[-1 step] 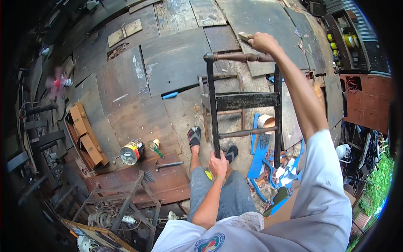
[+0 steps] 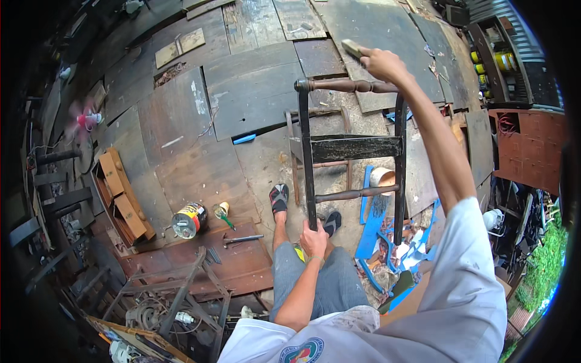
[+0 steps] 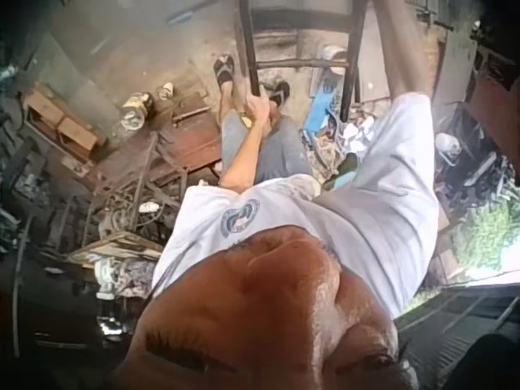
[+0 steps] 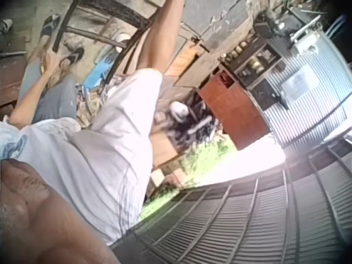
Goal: Cleaning and painting a wooden chair frame using a brush and scraper.
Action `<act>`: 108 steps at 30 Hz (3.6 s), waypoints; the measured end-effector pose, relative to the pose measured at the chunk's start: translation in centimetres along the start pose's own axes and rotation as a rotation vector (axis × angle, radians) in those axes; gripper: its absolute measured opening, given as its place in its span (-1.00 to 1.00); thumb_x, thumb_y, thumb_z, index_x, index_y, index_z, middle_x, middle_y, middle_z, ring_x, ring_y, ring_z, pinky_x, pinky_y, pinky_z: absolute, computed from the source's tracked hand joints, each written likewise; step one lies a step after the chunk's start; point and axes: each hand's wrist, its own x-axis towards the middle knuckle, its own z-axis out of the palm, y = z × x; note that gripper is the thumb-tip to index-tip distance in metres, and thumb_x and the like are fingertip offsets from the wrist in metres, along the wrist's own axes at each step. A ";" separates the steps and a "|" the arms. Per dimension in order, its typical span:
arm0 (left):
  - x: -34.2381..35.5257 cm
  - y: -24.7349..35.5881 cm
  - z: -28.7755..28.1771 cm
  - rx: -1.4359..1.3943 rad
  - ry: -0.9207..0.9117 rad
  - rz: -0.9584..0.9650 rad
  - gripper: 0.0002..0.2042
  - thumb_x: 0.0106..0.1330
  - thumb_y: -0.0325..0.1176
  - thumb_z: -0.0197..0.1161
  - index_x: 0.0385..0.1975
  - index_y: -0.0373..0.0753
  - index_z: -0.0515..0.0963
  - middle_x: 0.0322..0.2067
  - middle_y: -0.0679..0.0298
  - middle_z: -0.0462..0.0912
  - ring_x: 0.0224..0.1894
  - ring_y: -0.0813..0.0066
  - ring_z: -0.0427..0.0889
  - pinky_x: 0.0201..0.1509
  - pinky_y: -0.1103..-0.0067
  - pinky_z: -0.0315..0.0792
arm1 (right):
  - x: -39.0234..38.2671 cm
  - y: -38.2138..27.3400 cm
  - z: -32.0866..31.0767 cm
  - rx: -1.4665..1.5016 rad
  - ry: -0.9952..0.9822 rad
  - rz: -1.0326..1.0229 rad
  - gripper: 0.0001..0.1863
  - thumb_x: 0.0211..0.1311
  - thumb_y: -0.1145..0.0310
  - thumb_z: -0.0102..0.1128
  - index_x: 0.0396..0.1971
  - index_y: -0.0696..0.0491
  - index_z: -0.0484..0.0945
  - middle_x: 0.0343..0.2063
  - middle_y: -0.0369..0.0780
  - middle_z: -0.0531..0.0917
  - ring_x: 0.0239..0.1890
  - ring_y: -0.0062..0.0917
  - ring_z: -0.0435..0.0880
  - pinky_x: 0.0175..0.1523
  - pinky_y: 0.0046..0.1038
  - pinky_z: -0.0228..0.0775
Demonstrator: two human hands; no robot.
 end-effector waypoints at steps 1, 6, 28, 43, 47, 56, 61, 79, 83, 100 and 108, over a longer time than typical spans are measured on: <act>-0.2 -0.8 -0.5 0.001 0.015 -0.030 -0.72 0.25 -0.11 0.13 -0.24 -0.19 0.49 -0.46 -0.07 0.64 -0.33 -0.14 0.60 -0.22 0.14 0.42 | -2.6 -1.3 -1.1 0.006 -0.020 -0.027 -0.59 0.33 0.11 -0.14 0.15 -0.28 0.44 -0.13 -0.02 0.62 -0.08 -0.15 0.62 0.01 -0.20 0.46; -0.1 -0.5 -0.7 -0.038 0.064 -0.004 -0.74 0.24 -0.13 0.15 -0.29 -0.21 0.50 -0.47 -0.05 0.63 -0.35 -0.15 0.59 -0.24 0.12 0.41 | -4.0 1.7 1.3 0.083 0.085 -0.321 -0.56 0.35 0.11 -0.11 0.21 -0.21 0.38 -0.37 -0.01 0.67 -0.34 -0.22 0.69 -0.21 -0.21 0.53; 0.3 -1.4 -0.7 -0.040 0.114 0.059 -0.76 0.23 -0.18 0.17 -0.29 -0.24 0.49 -0.51 -0.04 0.61 -0.38 -0.14 0.59 -0.28 0.14 0.41 | -10.4 3.8 5.6 0.184 0.173 0.021 -0.56 0.33 0.13 -0.06 0.21 -0.37 0.33 -0.38 0.09 0.63 -0.31 0.02 0.62 -0.19 -0.04 0.44; -0.6 0.0 0.0 -0.050 0.054 0.097 -0.72 0.24 -0.17 0.17 -0.28 -0.29 0.47 -0.51 -0.07 0.60 -0.37 -0.14 0.59 -0.29 0.14 0.38 | -6.3 6.7 11.9 0.471 0.640 0.204 -0.49 0.38 0.24 -0.08 0.31 -0.23 0.19 -0.65 -0.05 0.59 -0.65 -0.22 0.59 -0.58 -0.19 0.38; 1.4 -2.5 0.8 -0.038 0.316 0.316 -0.68 0.23 -0.15 0.17 -0.27 -0.33 0.47 -0.49 -0.10 0.61 -0.35 -0.17 0.59 -0.28 0.14 0.40 | -6.3 8.7 11.5 0.411 0.799 0.177 -0.45 0.37 0.27 -0.07 0.34 -0.21 0.11 -0.63 -0.02 0.58 -0.61 -0.22 0.59 -0.56 -0.20 0.38; -0.7 0.5 0.7 -0.054 0.125 0.215 -0.67 0.22 -0.16 0.18 -0.23 -0.34 0.48 -0.45 -0.10 0.63 -0.33 -0.12 0.61 -0.25 0.17 0.43 | -3.8 8.5 12.0 0.493 0.808 0.204 -0.45 0.38 0.29 -0.07 0.35 -0.23 0.12 -0.72 -0.14 0.50 -0.73 -0.44 0.45 -0.63 -0.39 0.34; 0.6 -1.6 -1.3 -0.030 0.281 0.264 -0.67 0.20 -0.18 0.20 -0.22 -0.35 0.49 -0.45 -0.10 0.62 -0.36 -0.10 0.61 -0.25 0.20 0.43 | -11.3 3.6 14.1 0.616 0.787 0.100 -0.46 0.38 0.25 -0.07 0.35 -0.28 0.15 -0.68 -0.14 0.44 -0.68 -0.36 0.43 -0.55 -0.28 0.26; -1.0 -0.5 0.4 -0.041 0.184 0.300 -0.64 0.21 -0.21 0.21 -0.16 -0.41 0.49 -0.41 -0.14 0.63 -0.32 -0.14 0.61 -0.22 0.20 0.43 | -5.4 10.9 7.3 0.412 0.324 0.216 -0.56 0.35 0.11 -0.10 0.22 -0.30 0.34 -0.29 0.07 0.65 -0.24 -0.09 0.66 -0.11 -0.16 0.48; 0.4 -1.6 -0.4 -0.075 0.275 0.304 -0.64 0.22 -0.19 0.19 -0.18 -0.40 0.48 -0.42 -0.15 0.62 -0.32 -0.15 0.60 -0.23 0.19 0.41 | -4.6 10.7 4.8 0.406 0.366 0.098 -0.54 0.31 0.11 -0.06 0.22 -0.31 0.34 -0.04 0.03 0.57 -0.01 -0.08 0.57 0.07 -0.18 0.40; -0.3 0.6 -0.4 -0.048 0.105 0.124 -0.73 0.22 -0.22 0.20 -0.33 -0.33 0.46 -0.52 -0.06 0.59 -0.39 -0.12 0.58 -0.30 0.17 0.38 | -3.7 12.6 2.5 -0.104 0.142 -0.090 -0.61 0.36 0.06 -0.11 0.14 -0.30 0.46 -0.31 -0.07 0.68 -0.44 -0.23 0.69 -0.12 -0.20 0.55; 0.1 -0.4 -1.6 -0.051 0.065 0.024 -0.74 0.23 -0.22 0.18 -0.27 -0.31 0.48 -0.46 -0.06 0.60 -0.35 -0.12 0.58 -0.28 0.18 0.39 | -6.0 9.2 1.1 0.001 0.255 0.027 -0.61 0.35 0.11 -0.08 0.16 -0.33 0.42 -0.31 0.01 0.67 -0.25 -0.15 0.68 -0.12 -0.15 0.49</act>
